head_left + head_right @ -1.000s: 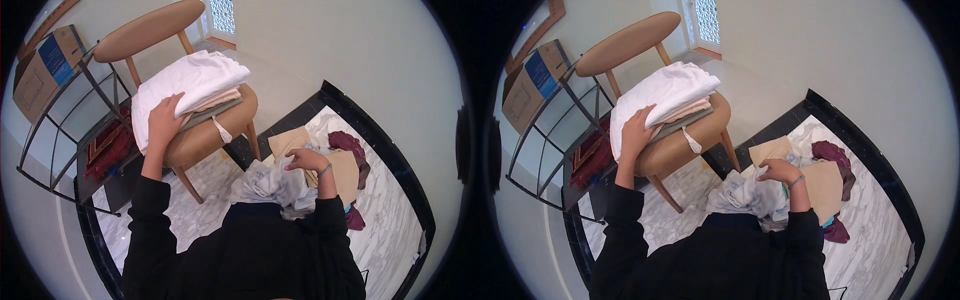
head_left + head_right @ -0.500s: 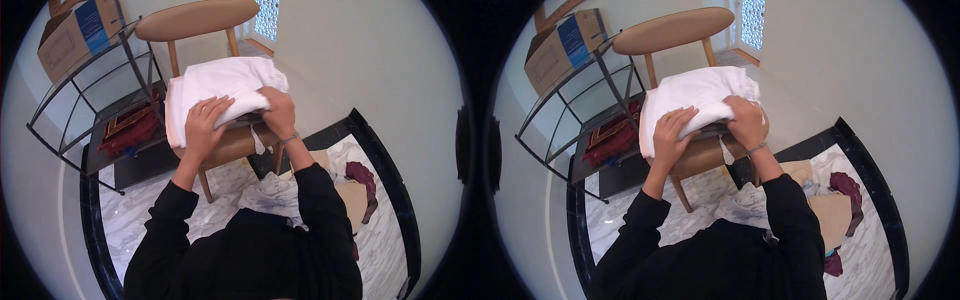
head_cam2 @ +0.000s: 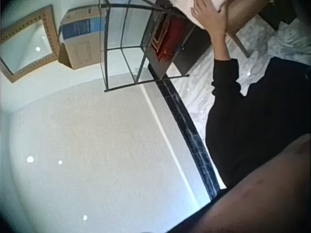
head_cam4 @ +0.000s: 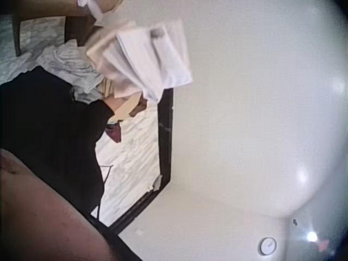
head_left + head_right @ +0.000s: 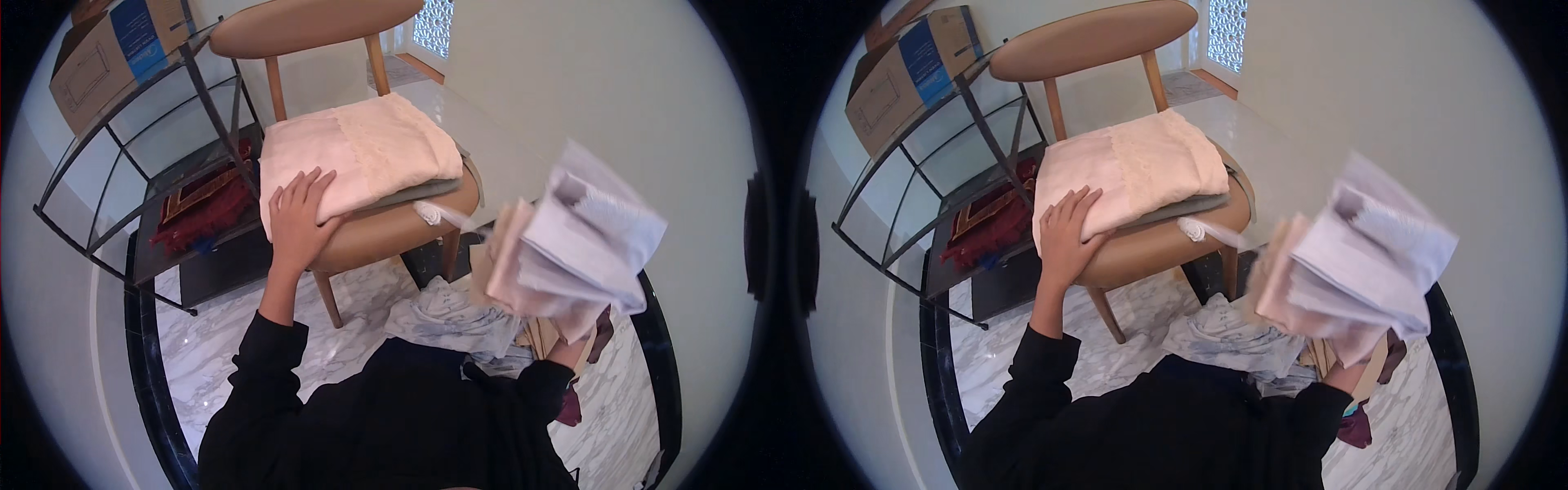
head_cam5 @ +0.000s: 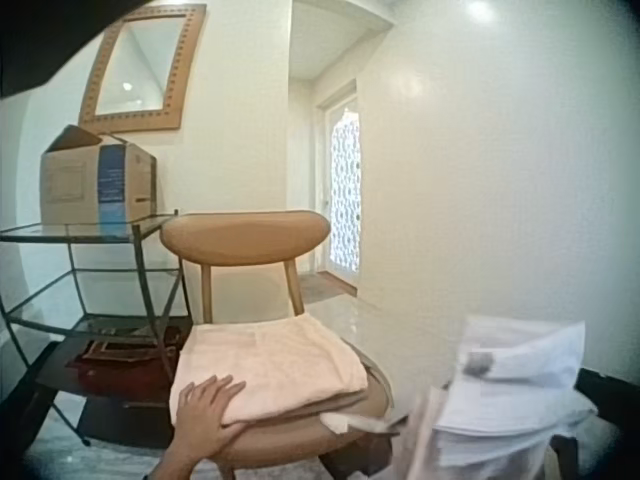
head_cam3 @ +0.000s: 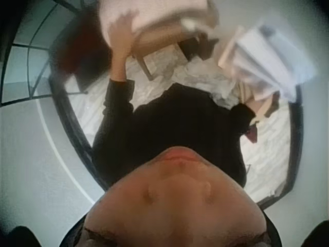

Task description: The recorder picks up a pile of laundry and folds various items of clothing one by one on a marble floor.

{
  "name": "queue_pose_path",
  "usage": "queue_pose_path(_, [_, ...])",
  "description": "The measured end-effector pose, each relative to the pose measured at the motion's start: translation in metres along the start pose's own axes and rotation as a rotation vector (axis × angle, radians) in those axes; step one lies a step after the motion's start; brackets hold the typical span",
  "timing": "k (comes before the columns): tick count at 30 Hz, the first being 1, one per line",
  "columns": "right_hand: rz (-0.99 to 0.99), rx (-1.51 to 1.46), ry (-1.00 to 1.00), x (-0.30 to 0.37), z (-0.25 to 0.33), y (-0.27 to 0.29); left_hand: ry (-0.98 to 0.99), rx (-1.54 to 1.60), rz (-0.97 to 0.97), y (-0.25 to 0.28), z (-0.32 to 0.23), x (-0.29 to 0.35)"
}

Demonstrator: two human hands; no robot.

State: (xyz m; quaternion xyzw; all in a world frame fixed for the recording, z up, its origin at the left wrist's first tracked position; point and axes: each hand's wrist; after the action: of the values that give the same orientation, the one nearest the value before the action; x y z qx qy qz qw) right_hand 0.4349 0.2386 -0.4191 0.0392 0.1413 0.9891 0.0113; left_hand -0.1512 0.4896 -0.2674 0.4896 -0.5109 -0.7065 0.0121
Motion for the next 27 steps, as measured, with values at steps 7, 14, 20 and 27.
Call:
queue_pose_path(7, [-0.251, 0.564, -0.236, -0.005, -0.136, 0.11, 0.005, 0.11, -0.043, 0.007, 0.006, -0.013])
queue_pose_path(14, [-0.206, 0.792, -0.251, 0.004, -0.169, 0.127, 0.06, 0.646, 0.146, 0.036, 0.02, -0.043])
queue_pose_path(20, [-0.072, 0.947, -0.13, 0.022, -0.167, 0.112, -0.06, 0.492, 0.094, 0.038, -0.014, -0.097])
queue_pose_path(27, [0.182, 0.734, -0.074, -0.083, -0.223, 0.117, -0.174, -0.014, 0.228, -0.029, -0.061, -0.079])
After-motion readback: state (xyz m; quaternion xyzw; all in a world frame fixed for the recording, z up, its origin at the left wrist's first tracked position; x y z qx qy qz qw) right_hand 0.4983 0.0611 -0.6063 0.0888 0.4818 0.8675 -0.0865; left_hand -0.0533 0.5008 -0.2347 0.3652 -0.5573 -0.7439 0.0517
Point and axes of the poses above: each hand's wrist, its own x-axis away from the middle knuckle, its own y-axis out of the back of the hand, z = x × y, and after that the axes turned 12 degrees about -y, right-handed
